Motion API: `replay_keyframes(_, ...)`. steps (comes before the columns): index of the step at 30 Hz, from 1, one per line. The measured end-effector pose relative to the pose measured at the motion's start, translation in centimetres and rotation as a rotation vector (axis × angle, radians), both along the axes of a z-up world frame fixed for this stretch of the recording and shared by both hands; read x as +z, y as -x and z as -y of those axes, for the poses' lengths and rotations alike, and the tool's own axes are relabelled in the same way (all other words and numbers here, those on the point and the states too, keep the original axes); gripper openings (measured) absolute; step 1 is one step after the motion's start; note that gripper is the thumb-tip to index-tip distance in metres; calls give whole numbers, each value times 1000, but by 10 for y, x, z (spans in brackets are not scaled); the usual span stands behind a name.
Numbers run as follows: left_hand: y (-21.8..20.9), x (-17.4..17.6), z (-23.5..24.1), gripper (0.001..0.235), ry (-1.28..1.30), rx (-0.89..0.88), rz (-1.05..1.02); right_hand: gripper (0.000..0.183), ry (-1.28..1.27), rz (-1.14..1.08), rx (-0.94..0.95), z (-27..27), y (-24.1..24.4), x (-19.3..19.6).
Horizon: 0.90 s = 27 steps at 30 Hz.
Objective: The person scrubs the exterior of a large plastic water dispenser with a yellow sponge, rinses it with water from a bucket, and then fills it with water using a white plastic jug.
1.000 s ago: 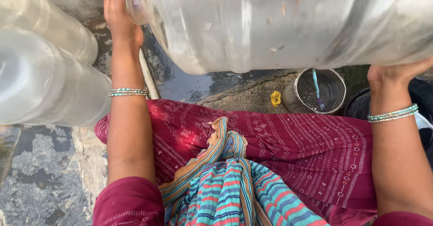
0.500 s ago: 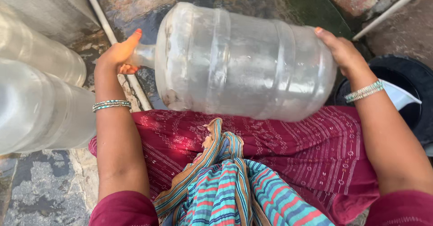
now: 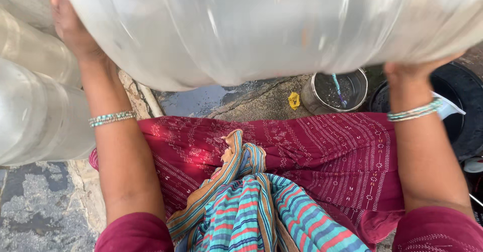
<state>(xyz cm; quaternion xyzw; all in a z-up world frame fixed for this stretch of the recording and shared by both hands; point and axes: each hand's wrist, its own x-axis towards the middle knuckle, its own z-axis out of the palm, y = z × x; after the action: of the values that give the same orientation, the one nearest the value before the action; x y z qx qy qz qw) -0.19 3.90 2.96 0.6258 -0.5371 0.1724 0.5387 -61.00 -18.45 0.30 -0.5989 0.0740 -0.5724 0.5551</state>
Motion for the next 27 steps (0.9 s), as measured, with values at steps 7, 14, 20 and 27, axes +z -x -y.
replay_keyframes(7,-12,-16,11,34,-36,-360,-1133,97,-236,-161,-269,3,-15,-10)
replay_keyframes(14,11,-11,11,64,-758,-164,-1138,105,-606,-1000,-268,-7,-36,0)
replay_keyframes(20,-3,-23,3,58,-671,-3,-1032,69,-645,-1104,-383,-9,-30,-16)
replay_keyframes(27,-48,-18,-29,26,159,-787,-812,53,-195,-442,-334,21,10,-4)
